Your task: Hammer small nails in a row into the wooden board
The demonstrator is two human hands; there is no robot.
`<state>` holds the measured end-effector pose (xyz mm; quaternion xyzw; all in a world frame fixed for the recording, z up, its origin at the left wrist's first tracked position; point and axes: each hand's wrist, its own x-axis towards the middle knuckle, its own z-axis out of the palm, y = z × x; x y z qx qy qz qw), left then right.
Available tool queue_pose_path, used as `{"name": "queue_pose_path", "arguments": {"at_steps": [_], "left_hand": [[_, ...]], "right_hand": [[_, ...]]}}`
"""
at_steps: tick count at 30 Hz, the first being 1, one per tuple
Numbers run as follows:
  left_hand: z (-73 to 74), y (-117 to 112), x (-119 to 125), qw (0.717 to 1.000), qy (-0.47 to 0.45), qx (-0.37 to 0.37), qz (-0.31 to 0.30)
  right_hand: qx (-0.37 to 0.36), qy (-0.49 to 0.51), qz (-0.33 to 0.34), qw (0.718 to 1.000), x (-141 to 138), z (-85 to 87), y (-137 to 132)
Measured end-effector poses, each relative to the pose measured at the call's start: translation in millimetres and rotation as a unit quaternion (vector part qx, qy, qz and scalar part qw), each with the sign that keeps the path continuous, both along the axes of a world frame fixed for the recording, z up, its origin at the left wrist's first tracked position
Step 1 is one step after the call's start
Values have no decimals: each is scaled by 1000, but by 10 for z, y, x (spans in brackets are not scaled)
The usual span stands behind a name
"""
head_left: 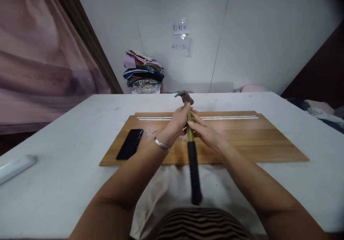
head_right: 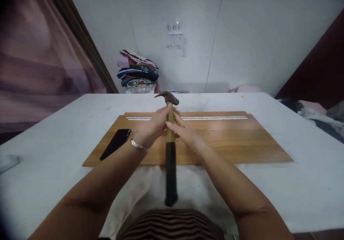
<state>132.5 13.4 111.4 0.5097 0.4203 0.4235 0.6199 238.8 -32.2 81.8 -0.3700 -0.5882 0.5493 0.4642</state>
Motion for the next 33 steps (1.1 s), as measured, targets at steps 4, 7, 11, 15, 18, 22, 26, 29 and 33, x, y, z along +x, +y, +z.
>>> {"name": "queue_pose_path", "arguments": {"at_steps": [4, 7, 11, 15, 18, 22, 26, 29, 33], "left_hand": [[178, 153, -200, 1000, -21, 8, -12], [202, 144, -438, 998, 37, 36, -19], [42, -26, -673, 992, 101, -38, -68], [-270, -259, -757, 973, 161, -117, -115], [-471, -353, -763, 964, 162, -161, -140], [-585, -323, -738, 958, 161, -176, -158], [-638, -244, -718, 953, 182, -176, -167], [-704, -219, -722, 944, 205, -189, -179], [-759, -209, -710, 936, 217, -200, -189]], "right_hand": [[41, -48, -54, 997, 55, -125, -177], [0, -76, 2, 997, 72, -465, -511], [-31, -96, 86, 991, 23, -916, -856], [9, -106, 56, 993, 30, -1073, -875], [65, -130, 31, 989, 70, -1070, -815], [114, -168, 28, 979, 86, -1086, -800], [119, -203, 42, 971, 81, -1116, -818], [112, -226, 41, 967, 90, -1121, -820], [113, -251, 53, 960, 110, -1118, -822]]}}
